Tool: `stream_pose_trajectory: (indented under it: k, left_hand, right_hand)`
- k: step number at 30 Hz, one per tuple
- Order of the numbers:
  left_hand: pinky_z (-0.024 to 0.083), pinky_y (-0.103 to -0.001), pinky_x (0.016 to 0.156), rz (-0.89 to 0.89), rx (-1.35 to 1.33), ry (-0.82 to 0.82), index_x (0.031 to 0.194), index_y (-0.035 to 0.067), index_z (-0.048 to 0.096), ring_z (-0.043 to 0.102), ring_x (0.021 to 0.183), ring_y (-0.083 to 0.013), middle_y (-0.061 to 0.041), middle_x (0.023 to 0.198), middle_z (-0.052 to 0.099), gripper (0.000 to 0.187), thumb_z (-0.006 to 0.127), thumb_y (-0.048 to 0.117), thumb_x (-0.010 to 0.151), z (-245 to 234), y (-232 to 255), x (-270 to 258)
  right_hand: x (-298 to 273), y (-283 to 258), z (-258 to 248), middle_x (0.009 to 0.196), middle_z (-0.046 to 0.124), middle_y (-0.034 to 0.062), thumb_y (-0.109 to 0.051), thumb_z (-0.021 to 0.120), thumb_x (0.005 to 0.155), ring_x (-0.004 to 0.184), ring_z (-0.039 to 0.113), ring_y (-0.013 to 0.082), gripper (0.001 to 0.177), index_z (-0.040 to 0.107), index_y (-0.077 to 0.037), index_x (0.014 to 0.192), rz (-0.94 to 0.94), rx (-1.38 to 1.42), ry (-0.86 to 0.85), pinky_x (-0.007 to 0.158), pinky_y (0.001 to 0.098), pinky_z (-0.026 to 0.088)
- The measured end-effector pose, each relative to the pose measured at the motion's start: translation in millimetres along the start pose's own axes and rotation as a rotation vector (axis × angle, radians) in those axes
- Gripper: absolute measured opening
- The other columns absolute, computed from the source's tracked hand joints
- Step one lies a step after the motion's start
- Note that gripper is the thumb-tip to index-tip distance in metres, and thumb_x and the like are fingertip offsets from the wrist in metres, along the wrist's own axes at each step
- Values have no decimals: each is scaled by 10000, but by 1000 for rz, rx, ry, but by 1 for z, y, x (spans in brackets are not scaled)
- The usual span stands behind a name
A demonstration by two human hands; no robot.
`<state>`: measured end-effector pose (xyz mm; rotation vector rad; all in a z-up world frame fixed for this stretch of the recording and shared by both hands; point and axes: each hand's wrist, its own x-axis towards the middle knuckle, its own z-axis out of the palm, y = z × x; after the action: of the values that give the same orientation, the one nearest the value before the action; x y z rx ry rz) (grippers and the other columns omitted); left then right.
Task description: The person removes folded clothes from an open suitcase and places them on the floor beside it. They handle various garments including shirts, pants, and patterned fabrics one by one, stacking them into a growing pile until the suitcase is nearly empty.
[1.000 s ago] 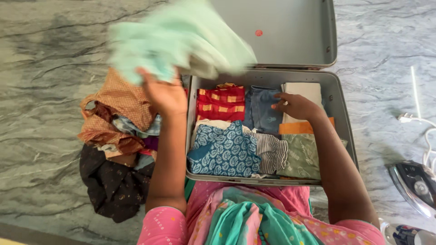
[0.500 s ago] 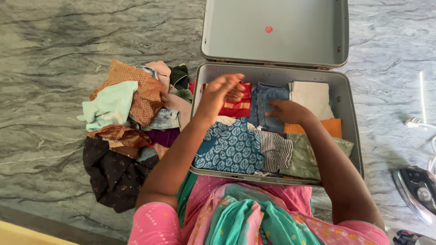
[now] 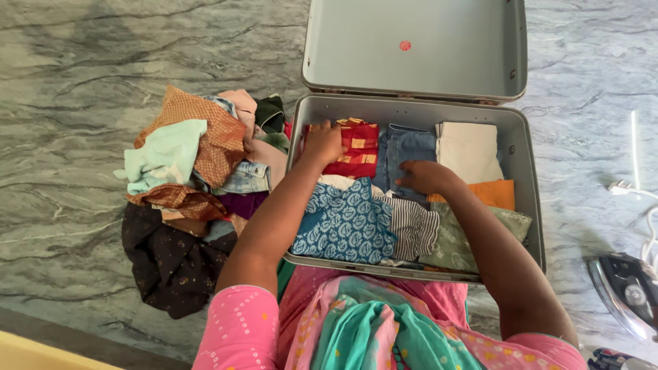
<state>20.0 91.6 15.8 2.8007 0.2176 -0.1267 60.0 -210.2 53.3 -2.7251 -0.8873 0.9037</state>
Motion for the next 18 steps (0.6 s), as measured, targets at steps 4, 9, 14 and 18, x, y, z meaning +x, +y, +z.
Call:
stream_pose_trajectory:
  k: [4, 9, 14, 18]
  left_hand:
    - [427, -560, 1062, 19, 68, 64, 1371, 70, 570, 495, 1317, -398, -163, 1378, 560, 609, 766, 324, 853, 17, -13, 8]
    - [449, -564, 974, 32, 172, 226, 1411, 89, 566, 495, 1282, -438, -184, 1293, 621, 505, 626, 212, 925, 40, -25, 19]
    - [484, -513, 993, -8, 213, 204, 1243, 81, 668, 581, 1221, -376, -158, 1234, 680, 339, 592, 231, 949, 51, -30, 27]
    - [563, -481, 914, -18, 179, -8, 1060, 105, 781, 710, 1101, -323, -144, 1161, 738, 197, 608, 158, 981, 18, -15, 18]
  right_hand:
    - [-2, 9, -2, 1324, 678, 179, -500, 651, 917, 1225, 641, 364, 669, 540, -118, 1455, -9, 27, 26, 1040, 428, 499]
    - [-2, 12, -4, 1332, 668, 181, -516, 655, 918, 1225, 639, 363, 667, 555, -115, 1441, -36, -10, 40, 1040, 426, 500]
    - [-4, 11, -4, 1321, 685, 180, -512, 660, 915, 1233, 648, 354, 688, 544, -102, 1454, -20, 40, 37, 1044, 422, 506]
    - [-13, -3, -14, 1339, 674, 169, -514, 645, 907, 1243, 637, 340, 687, 537, -123, 1460, 37, 44, 7, 1048, 418, 496]
